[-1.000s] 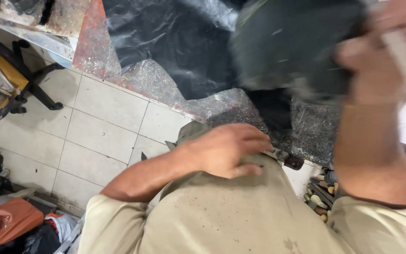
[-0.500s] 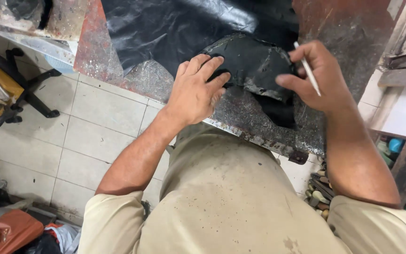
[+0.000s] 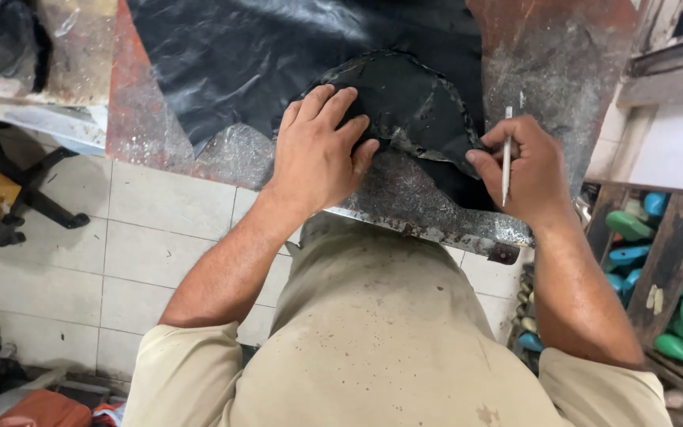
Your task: The person retrieves a black sheet of material and a shoe sole from a shelf. They place the material on a workbench, smooth it out, and then use a white marking tool to trace the outline of the sole onto the material.
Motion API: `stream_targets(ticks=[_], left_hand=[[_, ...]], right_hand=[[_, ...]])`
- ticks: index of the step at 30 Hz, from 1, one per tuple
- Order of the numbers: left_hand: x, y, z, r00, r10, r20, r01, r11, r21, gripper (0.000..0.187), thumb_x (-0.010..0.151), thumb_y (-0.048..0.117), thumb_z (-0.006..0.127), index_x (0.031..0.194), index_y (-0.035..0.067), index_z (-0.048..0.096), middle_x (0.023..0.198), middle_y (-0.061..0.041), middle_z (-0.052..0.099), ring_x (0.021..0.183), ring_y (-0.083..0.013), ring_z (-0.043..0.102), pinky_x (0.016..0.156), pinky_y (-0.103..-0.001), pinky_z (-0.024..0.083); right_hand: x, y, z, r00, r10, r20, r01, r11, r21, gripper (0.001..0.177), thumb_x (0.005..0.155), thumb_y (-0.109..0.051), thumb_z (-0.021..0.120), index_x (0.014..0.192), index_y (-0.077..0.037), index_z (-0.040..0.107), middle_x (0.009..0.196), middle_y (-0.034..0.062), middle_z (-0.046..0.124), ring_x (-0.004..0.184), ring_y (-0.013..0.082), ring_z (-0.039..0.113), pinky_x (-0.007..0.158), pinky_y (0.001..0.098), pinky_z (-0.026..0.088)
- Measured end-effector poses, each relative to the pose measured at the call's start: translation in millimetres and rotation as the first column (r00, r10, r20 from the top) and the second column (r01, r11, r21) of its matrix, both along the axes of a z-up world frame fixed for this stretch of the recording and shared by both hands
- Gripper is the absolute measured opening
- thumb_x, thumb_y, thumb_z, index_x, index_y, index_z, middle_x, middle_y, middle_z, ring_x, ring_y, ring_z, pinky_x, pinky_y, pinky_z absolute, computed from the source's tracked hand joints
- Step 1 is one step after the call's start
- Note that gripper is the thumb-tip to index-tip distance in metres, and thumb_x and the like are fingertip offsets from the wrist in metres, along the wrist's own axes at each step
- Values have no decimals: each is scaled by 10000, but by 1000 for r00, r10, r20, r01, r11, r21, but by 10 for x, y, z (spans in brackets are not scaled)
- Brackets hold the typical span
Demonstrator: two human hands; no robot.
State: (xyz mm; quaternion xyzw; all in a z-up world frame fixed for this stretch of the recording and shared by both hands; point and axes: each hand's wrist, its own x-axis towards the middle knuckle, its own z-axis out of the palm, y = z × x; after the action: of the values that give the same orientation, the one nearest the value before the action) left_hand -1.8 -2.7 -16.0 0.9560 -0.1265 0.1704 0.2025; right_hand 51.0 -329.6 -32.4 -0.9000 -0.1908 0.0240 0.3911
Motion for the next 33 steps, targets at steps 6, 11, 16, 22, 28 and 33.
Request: stream_targets(ticks=[6, 11, 16, 22, 28, 33], left_hand=[[69, -405, 200, 972, 231, -32, -221, 956, 194, 619, 887, 678, 766, 850, 68, 673, 1122, -156, 591, 1143, -422, 550, 898, -606, 468], [106, -768, 102, 905, 423, -41, -396, 873, 284, 701, 878, 788, 661, 973, 95, 622, 1222, -226, 552, 1273, -510, 445, 961, -750, 354], [28, -1082, 4, 795, 604, 48, -583, 740, 337, 671, 828, 805, 710, 1009, 159, 690, 1251, -180, 535, 1258, -412, 411, 834, -608, 361], [-113, -1379, 0, 664, 741, 97, -723, 605, 333, 703, 844, 784, 698, 1179, 166, 685, 1211, -174, 521, 1127, -356, 460, 877, -582, 350], [-211, -1480, -146, 574, 798, -182, -764, 602, 233, 1129, 768, 950, 601, 1485, 85, 489, 1565, -84, 425, 1478, -308, 290, 1036, -871, 193], [-255, -1474, -273, 532, 811, -244, -813, 570, 118, 1189, 765, 1023, 568, 1580, 166, 437, 1680, -101, 166, 1543, -392, 54, 1060, -916, 92]], right_hand=[[-75, -18, 381, 995, 49, -87, -72, 954, -291, 266, 1007, -175, 840, 1044, -99, 588, 868, 103, 650, 687, 332, 602, 601, 502, 434], [54, -466, 291, 962, 263, 75, -244, 950, -194, 267, 982, -177, 871, 973, -83, 621, 895, 83, 641, 694, 250, 595, 641, 422, 447], [452, -878, 397, 853, 467, 235, -499, 860, 105, 186, 1004, 1, 803, 1058, 37, 629, 1039, 227, 715, 945, 311, 721, 842, 406, 568], [940, -392, 496, 529, 718, 452, -825, 559, 78, 178, 1020, 26, 770, 1048, 54, 596, 1091, 231, 752, 962, 341, 754, 869, 459, 586], [1298, 560, 366, 206, 881, 425, -957, 272, -98, 234, 990, -51, 773, 1112, 51, 601, 1280, 229, 724, 1205, 438, 685, 1082, 546, 510], [1586, 874, 295, 66, 973, 221, -926, 142, -349, 610, 825, -269, 880, 1210, 77, 558, 1483, 301, 587, 1369, 581, 516, 1120, 654, 416]])
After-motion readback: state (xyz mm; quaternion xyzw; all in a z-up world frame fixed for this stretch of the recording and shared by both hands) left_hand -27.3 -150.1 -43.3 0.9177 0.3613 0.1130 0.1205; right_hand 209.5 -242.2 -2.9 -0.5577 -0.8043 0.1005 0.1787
